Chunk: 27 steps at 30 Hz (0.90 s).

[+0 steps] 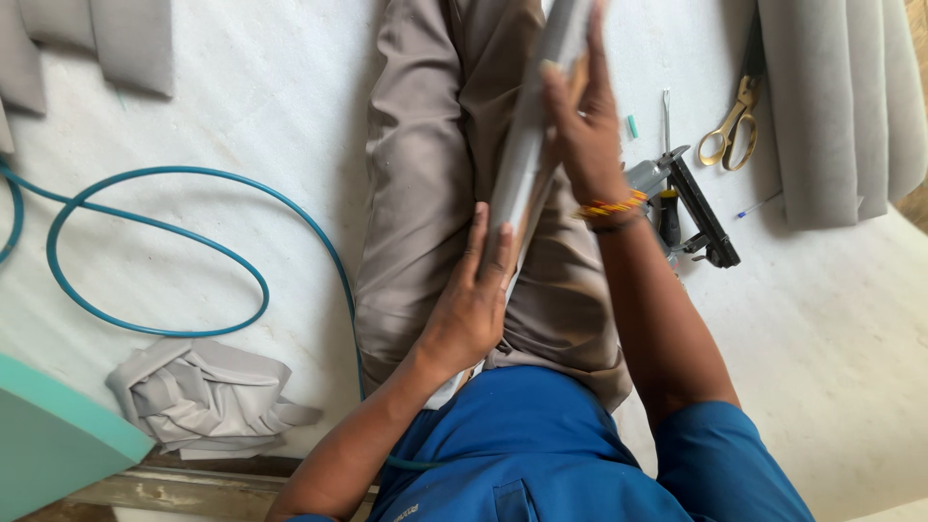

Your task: The person wraps a piece of grey fabric around a wooden frame and secures it using a pneumatic staple gun. They repeatedly fold the fabric edges and drive staples along the length of the frame to hold the material in place.

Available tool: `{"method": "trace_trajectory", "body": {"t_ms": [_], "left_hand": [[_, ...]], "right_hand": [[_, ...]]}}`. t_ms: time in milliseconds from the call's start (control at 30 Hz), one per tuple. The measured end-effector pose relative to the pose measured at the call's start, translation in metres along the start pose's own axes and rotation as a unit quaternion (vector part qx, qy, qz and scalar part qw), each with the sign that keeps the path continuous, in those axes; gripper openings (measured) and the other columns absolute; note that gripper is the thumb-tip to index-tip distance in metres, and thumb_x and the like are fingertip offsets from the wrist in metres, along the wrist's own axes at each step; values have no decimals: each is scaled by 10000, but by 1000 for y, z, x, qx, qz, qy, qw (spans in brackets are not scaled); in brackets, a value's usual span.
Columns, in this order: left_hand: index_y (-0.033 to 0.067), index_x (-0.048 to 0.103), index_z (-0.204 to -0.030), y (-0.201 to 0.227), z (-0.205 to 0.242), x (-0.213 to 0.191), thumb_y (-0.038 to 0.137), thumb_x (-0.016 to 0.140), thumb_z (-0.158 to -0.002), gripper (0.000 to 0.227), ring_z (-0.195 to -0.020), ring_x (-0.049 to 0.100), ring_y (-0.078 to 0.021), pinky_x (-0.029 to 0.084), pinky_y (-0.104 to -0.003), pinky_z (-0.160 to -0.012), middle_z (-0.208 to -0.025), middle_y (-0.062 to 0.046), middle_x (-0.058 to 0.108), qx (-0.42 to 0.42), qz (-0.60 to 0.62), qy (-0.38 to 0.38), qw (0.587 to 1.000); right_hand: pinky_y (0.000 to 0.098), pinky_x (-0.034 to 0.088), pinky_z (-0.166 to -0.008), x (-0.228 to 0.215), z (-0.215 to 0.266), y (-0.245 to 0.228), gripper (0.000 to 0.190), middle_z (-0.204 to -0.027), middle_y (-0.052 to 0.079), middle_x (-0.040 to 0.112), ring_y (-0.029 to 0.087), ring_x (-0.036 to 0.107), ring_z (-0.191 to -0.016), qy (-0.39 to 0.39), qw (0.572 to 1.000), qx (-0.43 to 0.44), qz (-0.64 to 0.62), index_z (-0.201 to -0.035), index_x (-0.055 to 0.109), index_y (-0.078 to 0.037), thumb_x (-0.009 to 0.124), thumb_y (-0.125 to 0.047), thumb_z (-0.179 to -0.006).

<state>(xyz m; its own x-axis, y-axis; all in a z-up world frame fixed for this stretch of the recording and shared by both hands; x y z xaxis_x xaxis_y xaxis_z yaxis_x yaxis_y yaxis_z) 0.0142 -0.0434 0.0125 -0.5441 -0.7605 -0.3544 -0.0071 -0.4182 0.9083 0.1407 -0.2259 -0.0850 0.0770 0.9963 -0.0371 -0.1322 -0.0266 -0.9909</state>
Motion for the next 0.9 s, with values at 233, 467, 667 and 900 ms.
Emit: {"method": "trace_trajectory", "body": {"t_ms": [233, 467, 667, 900], "left_hand": [[208, 279, -1634, 10, -6, 10, -32, 582, -917, 814, -1364, 468, -535, 464, -497, -1123, -1700, -269, 91, -9, -56, 10, 998], [233, 315, -1619, 7, -4, 13, -31, 569, -908, 800, -1401, 424, -565, 455, -504, -1134, -1695, -282, 83, -15, -60, 19, 998], [219, 338, -1611, 3, -7, 15, -13, 554, -936, 746, -1375, 403, -595, 462, -514, -1089, -1654, -342, 41, -36, -57, 3, 998], [217, 370, -1592, -1, -6, 21, -28, 527, -944, 709, -1384, 417, -570, 472, -497, -1098, -1661, -341, 65, -52, -76, -13, 996]], "right_hand": [[453, 455, -927, -104, 132, -13, 355, -1132, 201, 498, 360, 510, -1058, 78, 822, -30, 564, -1205, 519, 35, 739, -201, -1058], [496, 460, -850, -126, 187, 44, 556, -1059, 216, 570, 406, 556, -957, 9, 783, 52, 620, -1136, 560, 28, 876, -263, -783], [525, 512, -706, -146, 166, 23, 330, -884, 213, 664, 432, 650, -814, 42, 786, 84, 611, -1027, 576, -23, 803, -171, -838], [284, 567, -793, -139, 162, -106, 227, -909, 88, 679, 133, 674, -827, -115, 966, 103, 205, -1113, 657, -25, 737, -68, -904]]}}
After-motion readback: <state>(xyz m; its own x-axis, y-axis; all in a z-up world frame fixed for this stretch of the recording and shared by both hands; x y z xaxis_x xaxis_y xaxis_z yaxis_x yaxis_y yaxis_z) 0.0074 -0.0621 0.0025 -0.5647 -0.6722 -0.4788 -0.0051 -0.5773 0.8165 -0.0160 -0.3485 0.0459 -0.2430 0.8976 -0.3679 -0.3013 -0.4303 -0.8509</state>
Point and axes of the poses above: each hand's wrist, its own z-axis away from the middle knuckle, its own x-axis out of the palm, y = z × x, the point moved 7 cm from there along -z, towards the middle knuckle
